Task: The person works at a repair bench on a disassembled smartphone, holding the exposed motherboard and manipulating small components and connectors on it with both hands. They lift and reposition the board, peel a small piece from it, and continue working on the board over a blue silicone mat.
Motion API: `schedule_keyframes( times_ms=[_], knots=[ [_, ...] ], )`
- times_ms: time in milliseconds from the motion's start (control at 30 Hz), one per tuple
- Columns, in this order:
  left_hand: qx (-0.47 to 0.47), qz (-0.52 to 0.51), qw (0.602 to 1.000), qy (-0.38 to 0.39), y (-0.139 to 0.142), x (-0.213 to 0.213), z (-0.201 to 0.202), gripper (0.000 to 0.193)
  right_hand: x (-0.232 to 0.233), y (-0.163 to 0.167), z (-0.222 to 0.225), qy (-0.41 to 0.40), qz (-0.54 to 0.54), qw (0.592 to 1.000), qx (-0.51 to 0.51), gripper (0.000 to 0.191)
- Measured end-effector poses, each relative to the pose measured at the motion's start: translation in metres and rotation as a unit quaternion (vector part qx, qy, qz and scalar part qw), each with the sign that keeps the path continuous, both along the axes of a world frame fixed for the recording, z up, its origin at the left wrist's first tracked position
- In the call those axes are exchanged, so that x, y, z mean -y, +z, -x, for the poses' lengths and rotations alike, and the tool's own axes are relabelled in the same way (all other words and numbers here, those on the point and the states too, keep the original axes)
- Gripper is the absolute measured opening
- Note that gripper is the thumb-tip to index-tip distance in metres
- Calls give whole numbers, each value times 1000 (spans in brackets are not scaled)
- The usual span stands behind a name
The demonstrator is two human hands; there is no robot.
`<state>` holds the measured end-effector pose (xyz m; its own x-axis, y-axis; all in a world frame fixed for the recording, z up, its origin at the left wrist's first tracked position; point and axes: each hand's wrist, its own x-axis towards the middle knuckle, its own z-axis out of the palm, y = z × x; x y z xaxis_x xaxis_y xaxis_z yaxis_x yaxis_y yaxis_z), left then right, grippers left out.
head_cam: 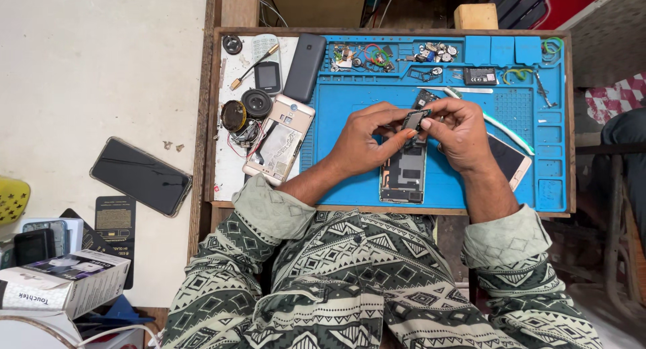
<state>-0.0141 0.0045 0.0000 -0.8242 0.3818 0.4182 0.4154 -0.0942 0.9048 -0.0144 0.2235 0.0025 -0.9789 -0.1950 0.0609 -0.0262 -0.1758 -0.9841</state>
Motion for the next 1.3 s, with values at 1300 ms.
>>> schedule_keyframes(
  times_ms=[1300],
  knots=[
    [56, -25, 998, -9, -7, -5, 6, 27, 15, 22, -1, 4, -27, 999, -42, 15]
  ],
)
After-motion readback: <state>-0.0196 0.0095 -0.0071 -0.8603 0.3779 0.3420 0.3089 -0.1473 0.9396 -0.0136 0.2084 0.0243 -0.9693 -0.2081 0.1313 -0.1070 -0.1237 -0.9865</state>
